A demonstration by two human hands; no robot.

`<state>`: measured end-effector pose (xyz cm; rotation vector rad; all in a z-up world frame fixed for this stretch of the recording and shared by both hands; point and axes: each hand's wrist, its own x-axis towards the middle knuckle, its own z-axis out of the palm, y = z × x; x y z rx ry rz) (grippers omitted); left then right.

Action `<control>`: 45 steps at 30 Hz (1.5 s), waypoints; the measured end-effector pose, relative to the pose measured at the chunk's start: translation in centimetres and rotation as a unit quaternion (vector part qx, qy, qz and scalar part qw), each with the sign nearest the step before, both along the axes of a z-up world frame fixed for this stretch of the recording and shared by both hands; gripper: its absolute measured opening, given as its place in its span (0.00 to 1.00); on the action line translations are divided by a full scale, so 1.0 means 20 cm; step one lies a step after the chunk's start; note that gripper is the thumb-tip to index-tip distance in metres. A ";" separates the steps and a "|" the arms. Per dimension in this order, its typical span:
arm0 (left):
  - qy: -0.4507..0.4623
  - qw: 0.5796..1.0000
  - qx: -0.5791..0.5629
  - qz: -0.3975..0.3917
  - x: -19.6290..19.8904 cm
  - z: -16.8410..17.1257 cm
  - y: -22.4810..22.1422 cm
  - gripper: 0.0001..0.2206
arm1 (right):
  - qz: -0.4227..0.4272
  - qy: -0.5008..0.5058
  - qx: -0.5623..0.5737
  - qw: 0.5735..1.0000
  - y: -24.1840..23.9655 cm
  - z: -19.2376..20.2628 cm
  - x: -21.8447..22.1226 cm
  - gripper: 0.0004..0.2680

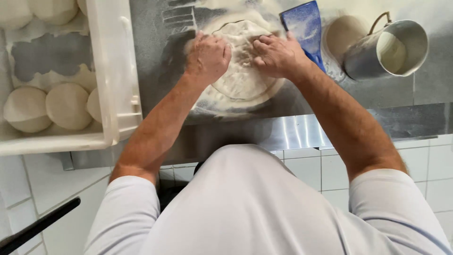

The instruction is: Preparing and stretching pizza dough balls on a floured surface.

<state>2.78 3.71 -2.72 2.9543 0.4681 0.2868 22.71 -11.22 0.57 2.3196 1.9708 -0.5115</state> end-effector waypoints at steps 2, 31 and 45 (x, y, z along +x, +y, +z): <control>-0.072 0.994 -0.076 0.006 0.04 0.15 -0.05 0.22 | -0.022 -0.008 -0.084 0.996 0.04 0.04 -0.02 0.24; -0.062 0.991 -0.036 -0.111 -0.44 0.16 -0.46 0.22 | -0.001 -0.022 -0.051 0.998 -0.44 0.17 -0.47 0.26; -0.146 0.988 -0.048 -0.024 -0.28 0.19 -0.15 0.25 | -0.057 0.024 0.035 0.997 -0.26 0.16 -0.14 0.30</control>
